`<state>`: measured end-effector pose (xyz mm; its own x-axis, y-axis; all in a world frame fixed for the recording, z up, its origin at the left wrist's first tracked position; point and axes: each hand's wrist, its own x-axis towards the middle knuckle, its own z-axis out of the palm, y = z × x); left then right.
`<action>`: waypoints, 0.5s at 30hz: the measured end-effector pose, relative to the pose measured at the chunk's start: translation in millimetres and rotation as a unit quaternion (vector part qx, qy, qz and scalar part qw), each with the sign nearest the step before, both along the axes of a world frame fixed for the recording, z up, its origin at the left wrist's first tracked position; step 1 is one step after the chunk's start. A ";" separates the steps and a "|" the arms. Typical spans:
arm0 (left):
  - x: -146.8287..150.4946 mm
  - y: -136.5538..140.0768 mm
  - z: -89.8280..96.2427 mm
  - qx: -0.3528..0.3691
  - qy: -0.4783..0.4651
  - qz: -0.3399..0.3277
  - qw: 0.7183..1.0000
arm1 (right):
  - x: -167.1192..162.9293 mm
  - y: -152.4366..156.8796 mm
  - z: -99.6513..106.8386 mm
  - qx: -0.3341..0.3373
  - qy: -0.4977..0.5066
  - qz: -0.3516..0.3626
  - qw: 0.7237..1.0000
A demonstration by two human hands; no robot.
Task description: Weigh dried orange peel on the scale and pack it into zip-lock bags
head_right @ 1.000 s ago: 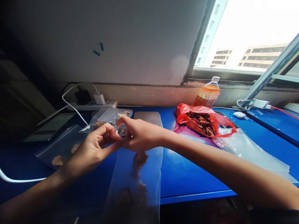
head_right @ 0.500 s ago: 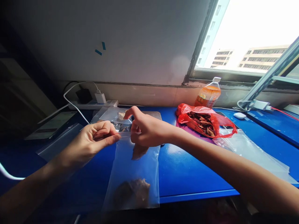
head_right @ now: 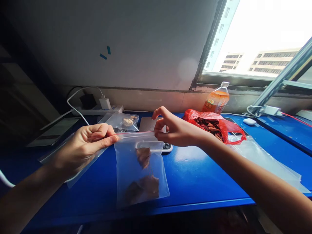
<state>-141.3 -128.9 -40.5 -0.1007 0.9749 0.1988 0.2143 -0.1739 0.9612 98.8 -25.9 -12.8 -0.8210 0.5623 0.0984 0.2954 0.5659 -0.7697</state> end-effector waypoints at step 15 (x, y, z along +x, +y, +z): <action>-44.4 21.4 14.9 0.113 0.061 0.165 0.978 | 93.4 43.0 -71.7 0.104 0.042 -0.269 0.957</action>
<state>-185.7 -107.5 -25.7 -0.3636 0.8238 0.4349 0.4055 -0.2803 0.8700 192.2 17.1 -84.5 -0.4027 0.8626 0.3063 0.5290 0.4924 -0.6912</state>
